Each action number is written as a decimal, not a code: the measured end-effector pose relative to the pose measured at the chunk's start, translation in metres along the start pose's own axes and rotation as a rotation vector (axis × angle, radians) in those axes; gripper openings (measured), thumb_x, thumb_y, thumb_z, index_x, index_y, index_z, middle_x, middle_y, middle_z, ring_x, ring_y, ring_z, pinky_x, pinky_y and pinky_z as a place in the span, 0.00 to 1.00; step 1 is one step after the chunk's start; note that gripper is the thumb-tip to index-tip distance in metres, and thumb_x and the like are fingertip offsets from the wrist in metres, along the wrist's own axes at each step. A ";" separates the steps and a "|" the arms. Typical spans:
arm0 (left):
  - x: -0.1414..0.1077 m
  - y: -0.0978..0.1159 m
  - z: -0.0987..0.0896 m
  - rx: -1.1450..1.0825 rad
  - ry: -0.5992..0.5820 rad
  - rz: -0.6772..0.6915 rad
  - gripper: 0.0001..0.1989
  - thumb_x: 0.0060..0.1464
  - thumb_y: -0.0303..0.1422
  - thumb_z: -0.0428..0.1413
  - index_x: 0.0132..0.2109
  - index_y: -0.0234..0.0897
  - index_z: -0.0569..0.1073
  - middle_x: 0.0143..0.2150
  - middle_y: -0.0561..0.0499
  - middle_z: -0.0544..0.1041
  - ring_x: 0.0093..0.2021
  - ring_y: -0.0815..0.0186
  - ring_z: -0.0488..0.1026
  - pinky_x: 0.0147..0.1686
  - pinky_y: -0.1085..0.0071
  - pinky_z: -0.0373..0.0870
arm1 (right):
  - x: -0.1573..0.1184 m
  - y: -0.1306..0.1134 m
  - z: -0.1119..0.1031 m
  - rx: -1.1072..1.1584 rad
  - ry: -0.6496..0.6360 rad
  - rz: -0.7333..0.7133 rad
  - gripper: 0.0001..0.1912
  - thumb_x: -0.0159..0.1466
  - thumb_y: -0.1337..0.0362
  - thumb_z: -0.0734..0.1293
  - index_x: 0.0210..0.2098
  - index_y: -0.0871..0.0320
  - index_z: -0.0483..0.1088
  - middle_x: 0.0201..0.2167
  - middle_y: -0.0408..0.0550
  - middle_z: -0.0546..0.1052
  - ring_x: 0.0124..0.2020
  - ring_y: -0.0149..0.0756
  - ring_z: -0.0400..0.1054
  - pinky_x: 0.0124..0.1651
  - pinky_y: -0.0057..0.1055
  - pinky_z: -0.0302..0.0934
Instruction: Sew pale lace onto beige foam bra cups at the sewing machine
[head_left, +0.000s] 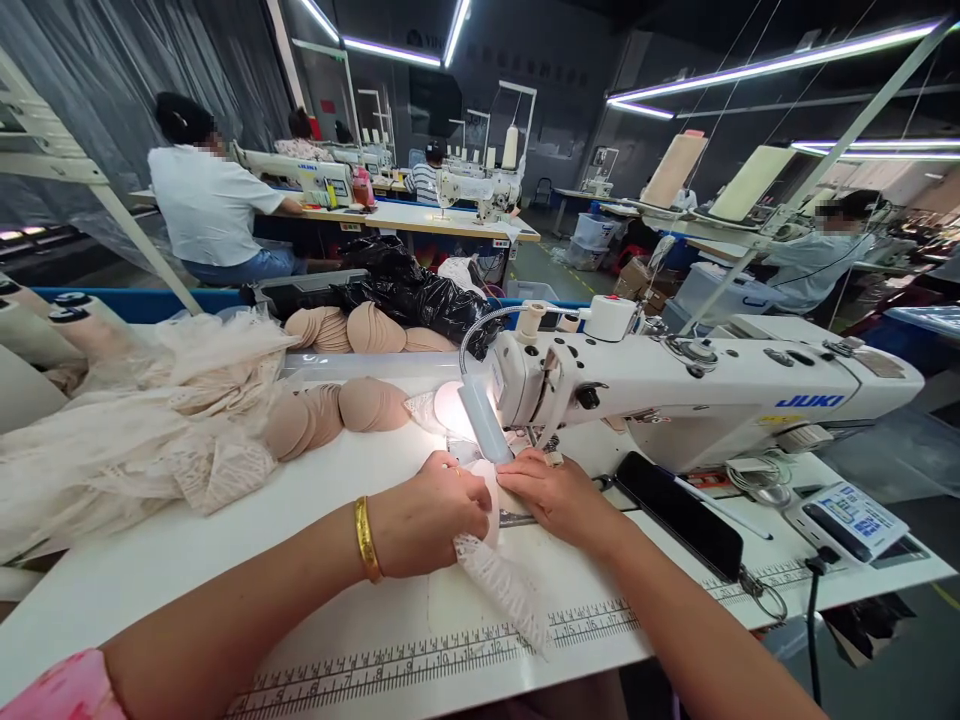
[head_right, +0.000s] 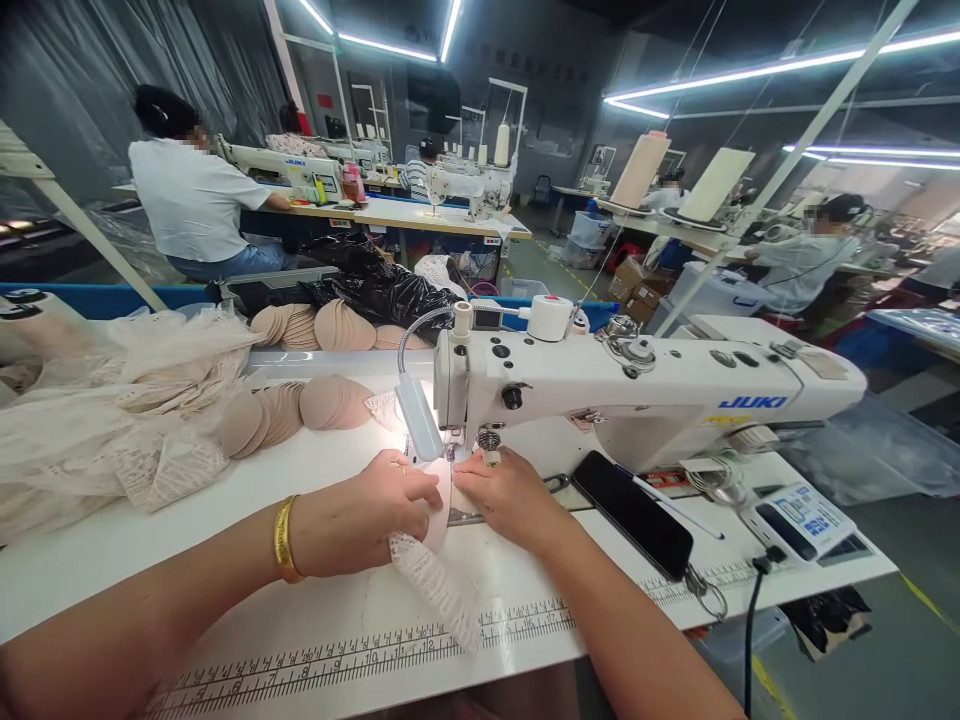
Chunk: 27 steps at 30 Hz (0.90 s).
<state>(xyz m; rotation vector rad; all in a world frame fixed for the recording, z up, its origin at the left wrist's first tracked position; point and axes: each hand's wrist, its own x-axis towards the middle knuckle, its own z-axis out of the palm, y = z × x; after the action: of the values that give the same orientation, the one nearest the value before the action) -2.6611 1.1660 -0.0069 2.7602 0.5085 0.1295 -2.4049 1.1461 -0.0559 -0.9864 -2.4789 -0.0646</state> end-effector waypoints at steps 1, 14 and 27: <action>0.001 0.000 0.000 0.003 0.003 -0.001 0.10 0.48 0.19 0.60 0.33 0.39 0.81 0.50 0.45 0.82 0.43 0.58 0.77 0.55 0.53 0.59 | -0.001 0.000 0.001 -0.011 0.002 0.010 0.20 0.74 0.76 0.58 0.48 0.54 0.79 0.49 0.44 0.85 0.45 0.40 0.77 0.39 0.35 0.63; 0.002 -0.006 0.007 -0.028 0.101 0.031 0.10 0.48 0.19 0.59 0.32 0.39 0.80 0.48 0.48 0.83 0.39 0.62 0.76 0.55 0.57 0.58 | -0.004 0.002 0.004 -0.012 -0.013 0.083 0.20 0.75 0.71 0.60 0.54 0.48 0.79 0.48 0.47 0.85 0.46 0.42 0.76 0.40 0.35 0.66; 0.006 -0.016 0.006 0.041 0.123 0.023 0.09 0.49 0.20 0.60 0.31 0.38 0.80 0.49 0.50 0.83 0.38 0.62 0.77 0.46 0.60 0.56 | -0.006 0.003 0.006 -0.045 0.018 0.056 0.20 0.71 0.76 0.60 0.52 0.52 0.78 0.48 0.47 0.85 0.47 0.44 0.77 0.42 0.37 0.67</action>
<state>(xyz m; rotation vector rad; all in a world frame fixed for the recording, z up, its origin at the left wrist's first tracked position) -2.6598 1.1809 -0.0178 2.8109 0.5162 0.2998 -2.4018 1.1456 -0.0641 -1.0692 -2.4416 -0.1113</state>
